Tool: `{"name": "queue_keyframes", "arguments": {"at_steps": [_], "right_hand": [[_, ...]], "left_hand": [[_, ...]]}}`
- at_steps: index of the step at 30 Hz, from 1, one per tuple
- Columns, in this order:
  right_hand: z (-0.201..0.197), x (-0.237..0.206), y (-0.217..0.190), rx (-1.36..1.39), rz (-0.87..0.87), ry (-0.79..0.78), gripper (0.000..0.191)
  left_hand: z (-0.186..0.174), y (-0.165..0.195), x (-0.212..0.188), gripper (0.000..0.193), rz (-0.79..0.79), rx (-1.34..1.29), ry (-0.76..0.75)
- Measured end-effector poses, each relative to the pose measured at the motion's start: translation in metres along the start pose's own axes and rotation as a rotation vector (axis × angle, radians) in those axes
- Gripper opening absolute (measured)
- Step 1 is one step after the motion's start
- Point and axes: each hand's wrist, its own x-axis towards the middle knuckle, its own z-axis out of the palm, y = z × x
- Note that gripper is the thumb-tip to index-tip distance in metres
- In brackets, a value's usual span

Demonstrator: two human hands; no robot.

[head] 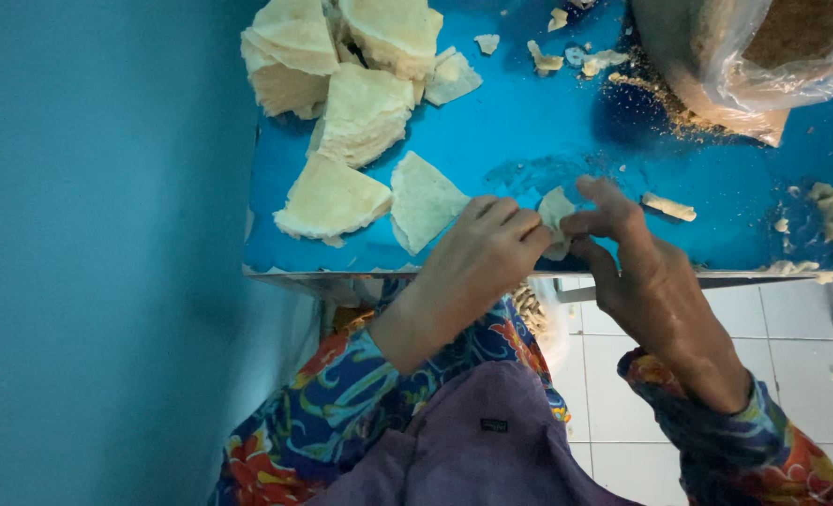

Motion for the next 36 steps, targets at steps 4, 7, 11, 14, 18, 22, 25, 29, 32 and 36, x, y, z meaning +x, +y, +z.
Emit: {"name": "queue_keyframes", "arguments": {"at_steps": [4, 7, 11, 14, 18, 22, 25, 29, 32, 36], "right_hand": [[0.003, -0.004, 0.003, -0.117, -0.18, 0.1, 0.066], [0.003, -0.007, 0.004, -0.124, -0.155, 0.093, 0.07], [0.004, -0.011, 0.005, -0.07, -0.183, 0.121, 0.075], [0.009, -0.011, 0.005, -0.119, -0.224, 0.152, 0.073], [0.008, 0.002, 0.004, -0.192, -0.277, 0.17, 0.062], [-0.008, 0.028, 0.002, 0.036, -0.144, 0.012, 0.07], [-0.011, 0.035, -0.003, 0.087, -0.114, -0.03, 0.072], [0.0, 0.013, -0.003, -0.034, -0.24, 0.092, 0.07], [0.008, -0.003, 0.007, -0.088, -0.26, 0.128, 0.068], [0.015, 0.001, 0.01, -0.171, -0.288, 0.162, 0.065]], "left_hand": [[0.005, -0.008, 0.004, 0.012, 0.141, 0.166, 0.064], [0.008, -0.008, 0.005, 0.01, 0.159, 0.178, 0.067], [0.008, -0.006, 0.008, 0.008, 0.135, 0.163, 0.063], [0.007, -0.005, 0.011, 0.008, 0.11, 0.2, 0.04], [0.008, -0.004, 0.018, 0.005, 0.033, 0.141, -0.004], [0.01, -0.009, 0.027, 0.006, 0.008, 0.012, 0.022], [0.012, -0.009, 0.029, 0.015, 0.012, 0.016, -0.029], [0.013, 0.004, 0.018, 0.008, 0.034, 0.152, -0.048], [0.013, 0.007, 0.009, 0.005, 0.035, 0.166, -0.023], [0.016, -0.001, 0.01, 0.004, 0.059, 0.175, 0.018]]}}
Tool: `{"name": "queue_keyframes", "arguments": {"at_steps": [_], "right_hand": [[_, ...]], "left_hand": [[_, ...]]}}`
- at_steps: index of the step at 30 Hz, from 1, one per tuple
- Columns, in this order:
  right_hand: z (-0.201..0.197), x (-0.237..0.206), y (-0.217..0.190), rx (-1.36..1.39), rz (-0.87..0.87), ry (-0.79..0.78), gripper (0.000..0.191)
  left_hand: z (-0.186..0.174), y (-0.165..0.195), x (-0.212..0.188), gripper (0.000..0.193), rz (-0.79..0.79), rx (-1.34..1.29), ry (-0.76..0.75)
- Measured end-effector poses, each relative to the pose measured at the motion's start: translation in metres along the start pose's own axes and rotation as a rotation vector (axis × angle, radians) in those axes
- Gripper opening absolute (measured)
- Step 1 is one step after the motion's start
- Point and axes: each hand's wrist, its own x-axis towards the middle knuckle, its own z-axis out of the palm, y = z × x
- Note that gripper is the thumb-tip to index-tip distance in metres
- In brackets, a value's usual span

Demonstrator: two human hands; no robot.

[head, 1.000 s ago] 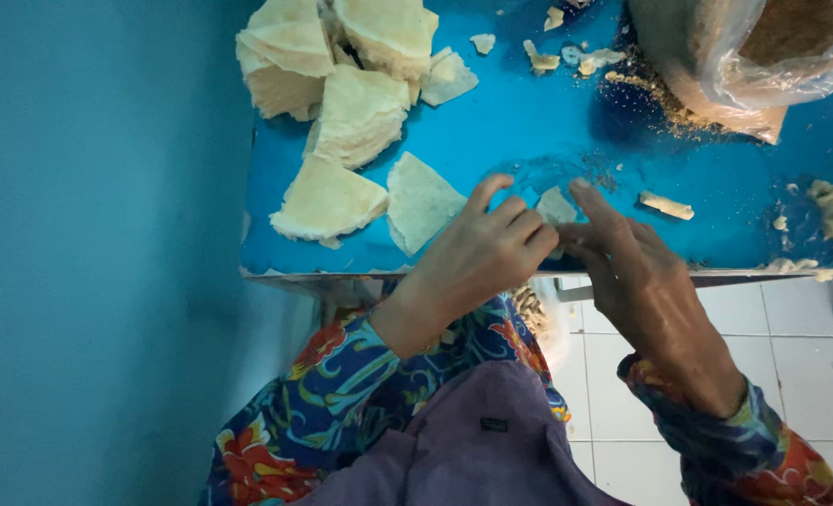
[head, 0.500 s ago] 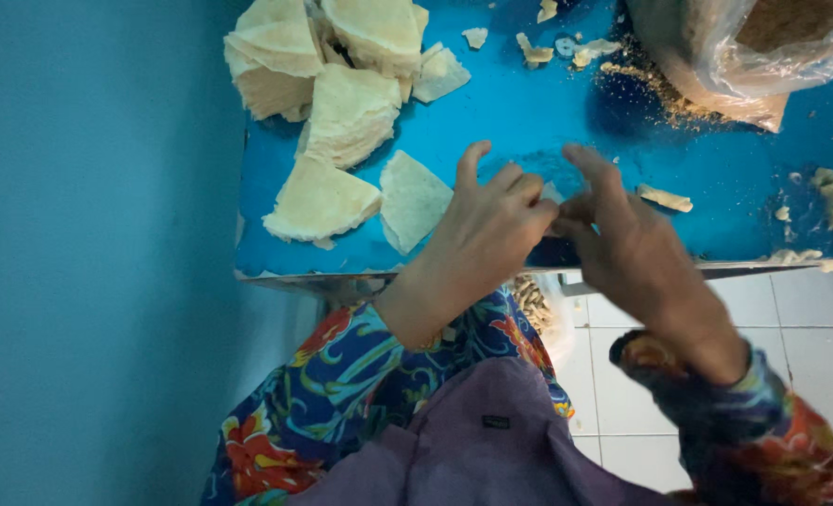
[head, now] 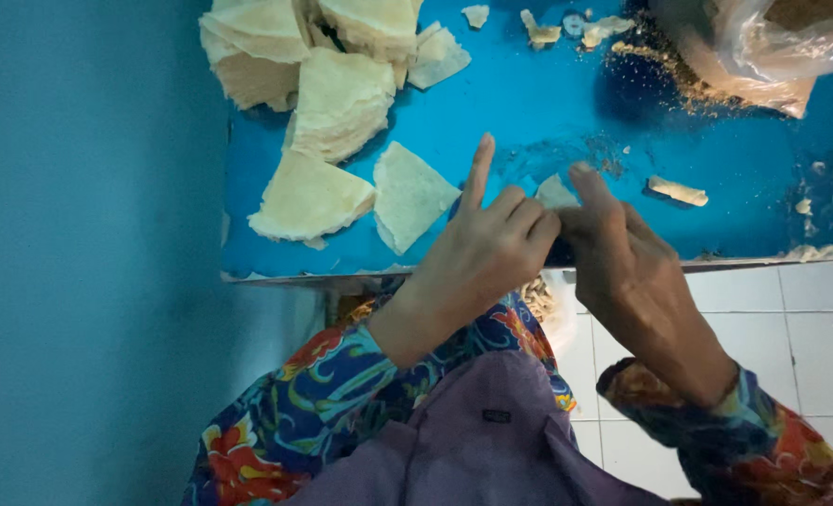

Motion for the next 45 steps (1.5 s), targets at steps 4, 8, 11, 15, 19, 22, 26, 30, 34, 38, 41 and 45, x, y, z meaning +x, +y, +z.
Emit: {"name": "queue_keyframes", "arguments": {"at_steps": [4, 8, 11, 15, 19, 22, 26, 30, 34, 38, 41, 45], "right_hand": [[-0.01, 0.03, 0.005, 0.179, 0.169, -0.09, 0.071], [-0.025, 0.05, 0.022, 0.551, 0.304, -0.289, 0.084], [-0.018, 0.037, 0.025, 0.479, 0.258, -0.225, 0.082], [-0.005, 0.008, 0.015, 0.165, 0.107, -0.071, 0.071], [-0.003, 0.005, 0.007, 0.078, 0.022, 0.013, 0.069], [-0.008, 0.016, 0.007, 0.071, 0.025, -0.024, 0.069], [-0.021, 0.026, 0.013, 0.345, 0.153, -0.155, 0.075], [-0.018, 0.02, 0.012, 0.277, 0.182, -0.076, 0.073], [-0.008, 0.0, 0.006, -0.036, 0.005, -0.024, 0.071], [-0.004, -0.009, -0.006, -0.207, -0.023, 0.03, 0.068], [-0.007, 0.007, -0.01, -0.293, -0.054, 0.009, 0.073], [-0.032, 0.032, 0.004, -0.211, -0.014, -0.136, 0.091]], "left_hand": [[0.005, -0.01, 0.019, 0.005, -0.089, -0.139, -0.018], [0.004, -0.035, 0.037, 0.007, -0.301, -0.529, -0.272], [0.005, -0.037, 0.037, 0.007, -0.358, -0.588, -0.305], [0.006, -0.018, 0.023, 0.011, -0.093, -0.238, -0.116], [0.002, -0.005, 0.014, 0.016, -0.042, -0.034, -0.034], [0.0, -0.005, 0.017, 0.017, -0.05, -0.049, -0.01], [-0.004, -0.008, 0.02, 0.012, -0.104, -0.187, -0.111], [-0.008, -0.005, 0.023, 0.013, -0.065, -0.066, -0.139], [-0.018, 0.009, 0.013, 0.016, -0.036, 0.123, -0.118], [-0.024, 0.022, 0.006, 0.02, -0.075, 0.258, -0.197], [-0.02, 0.022, 0.02, 0.045, -0.16, 0.239, -0.133], [-0.023, 0.001, 0.03, 0.069, -0.248, 0.133, -0.009]]}}
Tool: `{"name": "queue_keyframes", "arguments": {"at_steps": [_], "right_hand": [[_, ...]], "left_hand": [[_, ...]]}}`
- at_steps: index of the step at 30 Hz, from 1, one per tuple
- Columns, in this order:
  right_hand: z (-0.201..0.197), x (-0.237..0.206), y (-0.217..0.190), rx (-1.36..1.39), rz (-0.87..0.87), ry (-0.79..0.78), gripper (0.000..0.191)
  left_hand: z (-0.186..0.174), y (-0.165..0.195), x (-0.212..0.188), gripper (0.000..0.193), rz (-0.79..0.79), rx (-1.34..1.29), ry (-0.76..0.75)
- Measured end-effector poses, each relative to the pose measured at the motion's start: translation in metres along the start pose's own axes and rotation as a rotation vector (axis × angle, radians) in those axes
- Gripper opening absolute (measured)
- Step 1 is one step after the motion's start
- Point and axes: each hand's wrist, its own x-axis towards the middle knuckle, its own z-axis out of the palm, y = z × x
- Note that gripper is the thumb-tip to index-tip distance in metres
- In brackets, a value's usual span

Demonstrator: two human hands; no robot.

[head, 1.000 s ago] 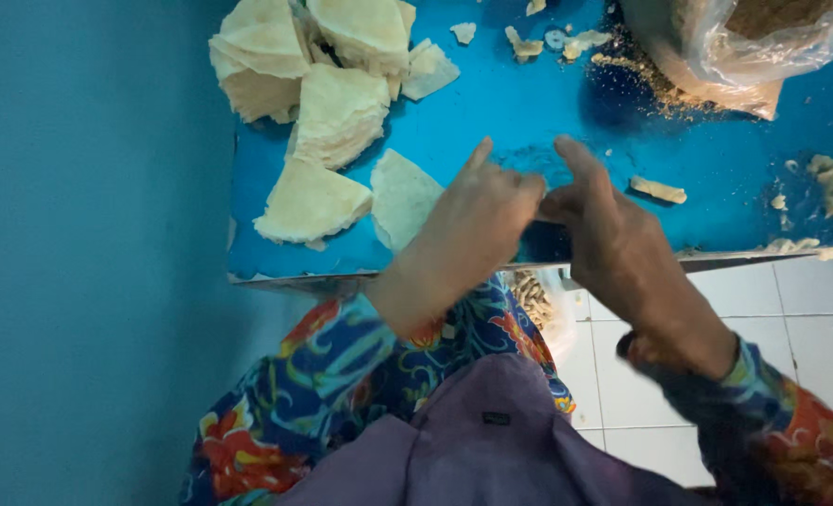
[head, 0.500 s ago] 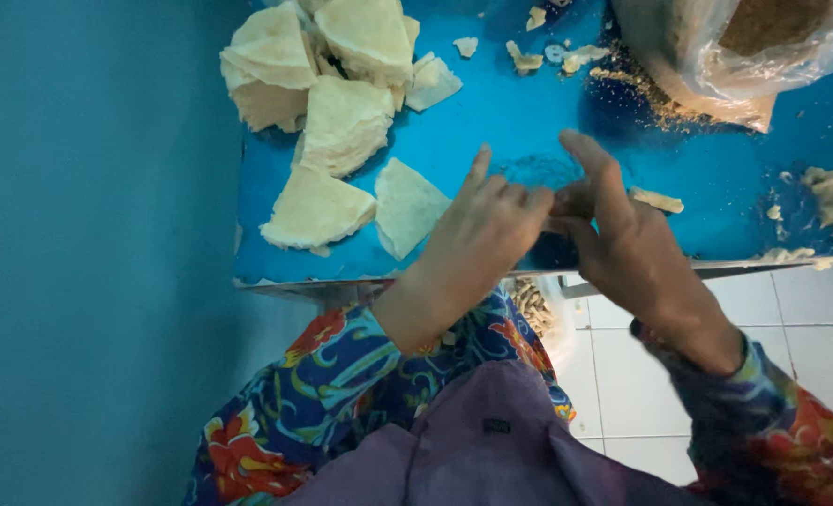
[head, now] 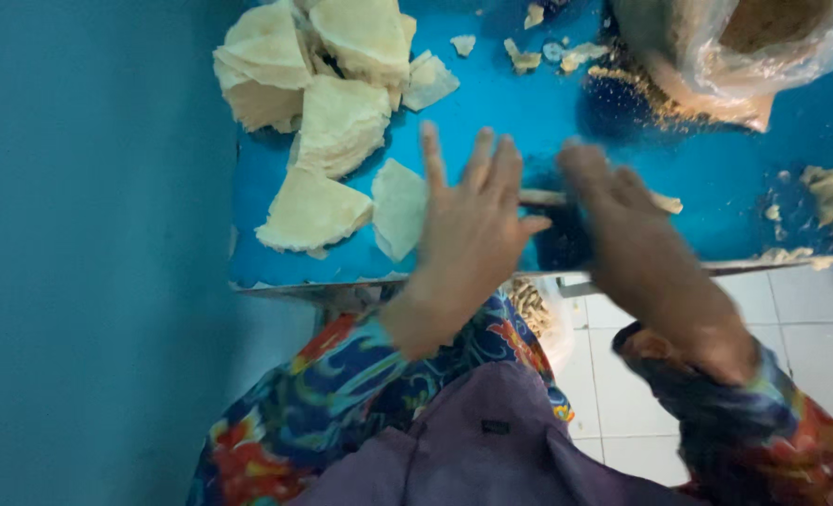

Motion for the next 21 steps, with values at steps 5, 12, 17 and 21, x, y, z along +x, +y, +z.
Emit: {"name": "queue_keyframes", "arguments": {"at_steps": [5, 12, 17, 21], "right_hand": [[-0.01, -0.021, 0.014, 0.287, 0.2, 0.176, 0.062], [0.03, -0.001, 0.008, 0.167, 0.046, 0.17, 0.064], [0.014, -0.044, 0.024, 0.06, 0.136, 0.217, 0.066], [0.019, -0.067, 0.037, -0.035, 0.189, 0.194, 0.061]], "left_hand": [[-0.016, -0.055, -0.03, 0.039, -0.095, 0.229, -0.097], [-0.014, -0.059, -0.03, 0.008, -0.086, 0.207, -0.011], [-0.031, -0.066, -0.031, 0.009, -0.123, -0.125, 0.132], [-0.03, -0.064, -0.026, 0.007, -0.167, -0.451, 0.187]]}}
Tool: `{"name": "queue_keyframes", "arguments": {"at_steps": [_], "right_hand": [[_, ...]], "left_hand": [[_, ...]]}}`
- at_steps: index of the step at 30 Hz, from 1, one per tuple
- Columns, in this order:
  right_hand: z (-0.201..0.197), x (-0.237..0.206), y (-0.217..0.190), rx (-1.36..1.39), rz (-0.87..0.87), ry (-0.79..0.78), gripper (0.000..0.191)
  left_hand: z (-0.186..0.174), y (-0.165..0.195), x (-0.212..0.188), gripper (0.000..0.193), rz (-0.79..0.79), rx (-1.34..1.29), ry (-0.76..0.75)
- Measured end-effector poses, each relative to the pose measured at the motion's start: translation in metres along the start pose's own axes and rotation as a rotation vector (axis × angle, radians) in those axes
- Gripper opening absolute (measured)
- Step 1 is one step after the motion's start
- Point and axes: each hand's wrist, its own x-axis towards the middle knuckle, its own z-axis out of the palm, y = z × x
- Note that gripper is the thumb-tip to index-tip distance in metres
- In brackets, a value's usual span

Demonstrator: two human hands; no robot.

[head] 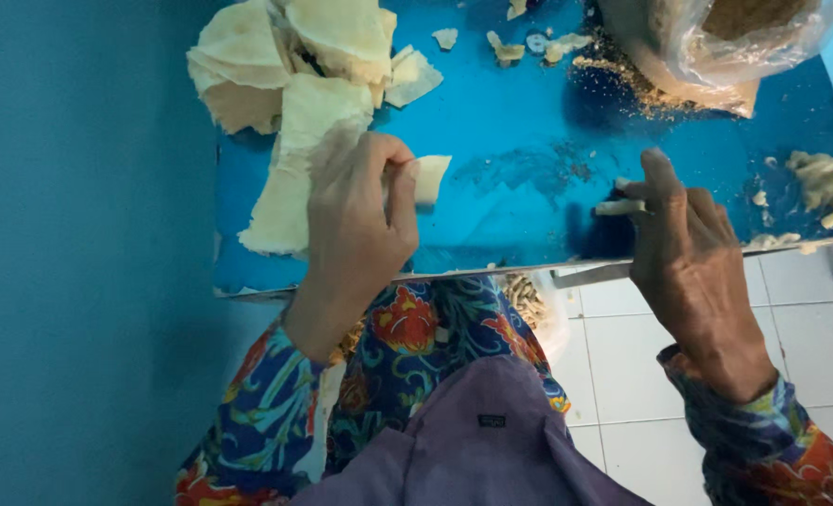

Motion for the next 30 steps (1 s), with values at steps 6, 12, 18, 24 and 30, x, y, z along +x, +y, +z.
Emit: {"name": "queue_keyframes", "arguments": {"at_steps": [6, 12, 18, 24, 30], "right_hand": [[-0.011, 0.019, -0.033, 0.416, 0.126, 0.04, 0.061], [-0.007, 0.058, -0.065, 1.256, 0.224, -0.15, 0.077], [-0.012, 0.063, -0.036, 0.71, 0.012, -0.61, 0.083], [-0.011, 0.107, -0.016, 0.154, -0.241, -0.011, 0.071], [-0.033, 0.099, -0.031, 0.708, 0.027, -0.103, 0.061]], "left_hand": [[0.032, 0.022, 0.002, 0.007, -0.363, -0.717, -0.064], [0.043, 0.045, -0.004, 0.01, -0.396, -0.811, -0.198], [0.004, 0.036, -0.009, 0.014, -0.503, -0.733, -0.089], [0.012, 0.035, -0.014, 0.014, -0.484, -0.849, -0.087], [0.022, 0.024, -0.018, 0.03, -0.466, -0.915, -0.105]]}}
